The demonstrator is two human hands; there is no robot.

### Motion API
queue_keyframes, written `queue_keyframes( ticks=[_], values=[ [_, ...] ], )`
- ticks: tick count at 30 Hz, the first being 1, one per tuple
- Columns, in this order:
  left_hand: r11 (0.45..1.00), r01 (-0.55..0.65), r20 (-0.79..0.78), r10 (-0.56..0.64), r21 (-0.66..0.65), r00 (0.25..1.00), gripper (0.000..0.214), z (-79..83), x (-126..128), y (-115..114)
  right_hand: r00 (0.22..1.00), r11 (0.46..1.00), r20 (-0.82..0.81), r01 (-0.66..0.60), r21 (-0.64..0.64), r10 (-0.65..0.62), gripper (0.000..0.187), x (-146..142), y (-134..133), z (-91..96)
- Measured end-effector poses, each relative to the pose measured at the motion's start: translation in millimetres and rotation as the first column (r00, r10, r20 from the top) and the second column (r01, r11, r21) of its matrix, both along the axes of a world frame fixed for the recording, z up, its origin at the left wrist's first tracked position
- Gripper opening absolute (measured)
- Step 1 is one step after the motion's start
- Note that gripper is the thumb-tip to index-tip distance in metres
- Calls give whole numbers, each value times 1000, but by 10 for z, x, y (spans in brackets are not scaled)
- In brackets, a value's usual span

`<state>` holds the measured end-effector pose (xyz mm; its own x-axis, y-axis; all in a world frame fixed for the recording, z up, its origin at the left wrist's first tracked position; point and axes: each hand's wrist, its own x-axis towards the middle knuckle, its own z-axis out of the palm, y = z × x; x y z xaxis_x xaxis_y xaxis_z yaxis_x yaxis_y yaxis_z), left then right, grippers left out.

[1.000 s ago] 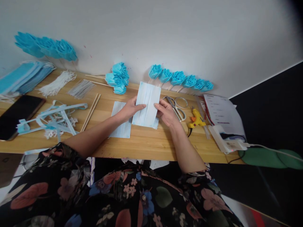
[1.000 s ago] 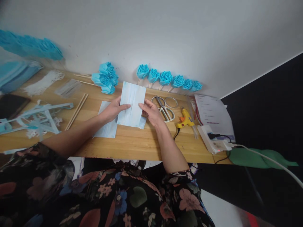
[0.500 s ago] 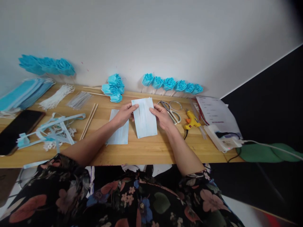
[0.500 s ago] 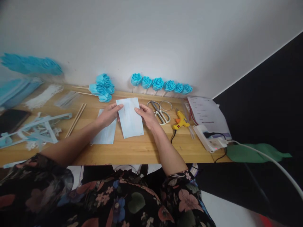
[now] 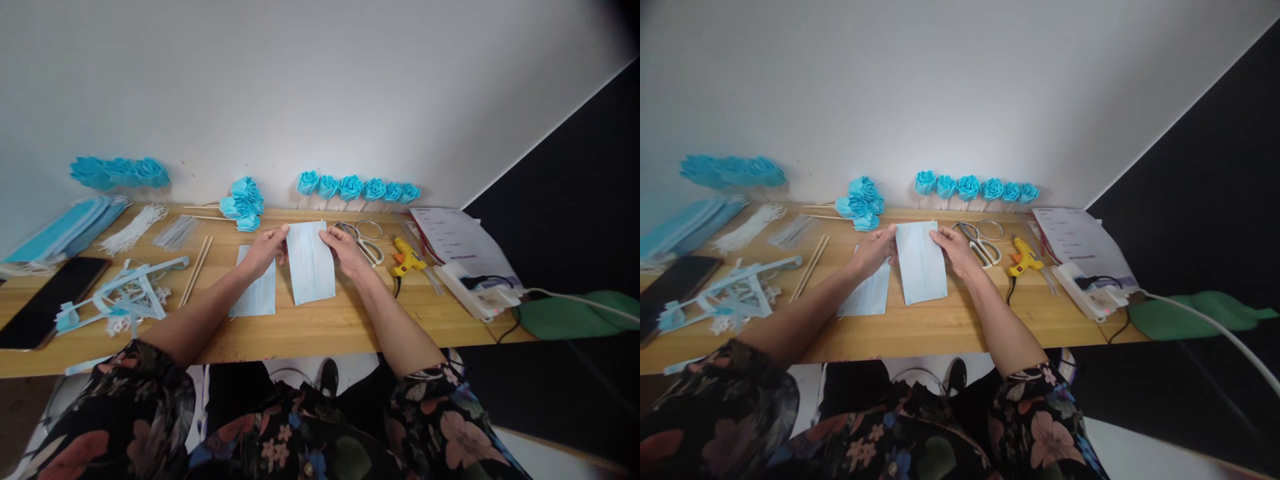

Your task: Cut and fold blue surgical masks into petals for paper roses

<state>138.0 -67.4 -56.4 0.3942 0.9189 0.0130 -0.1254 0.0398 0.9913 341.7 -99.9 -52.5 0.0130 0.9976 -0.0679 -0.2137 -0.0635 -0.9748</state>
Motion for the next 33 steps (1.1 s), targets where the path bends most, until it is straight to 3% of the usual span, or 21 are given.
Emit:
queue_keyframes(
  ticks=[3,7,14,22,33],
  values=[
    [999,44,-11,-44,-21,999,60,34,28,-43,999,999,-37,30,15,-30,44,11,31,-44],
    [996,68,-89,-64,53,994,50,28,29,-49,998,997,-53,47,59,-44,43,-7,63,-89],
    [996,19,-73,-13,86,997,45,-7,6,12,1000,996,3,24,87,-24,42,-5,63,-75],
    [993,-87,-54,91,80,994,42,-42,-16,63,994,992,-102,54,111,-43,40,60,129,-126],
    [990,-114,-33,117,82,993,55,15,-12,24,959,999,-282,7,44,6,38,13,121,-67]
  ],
)
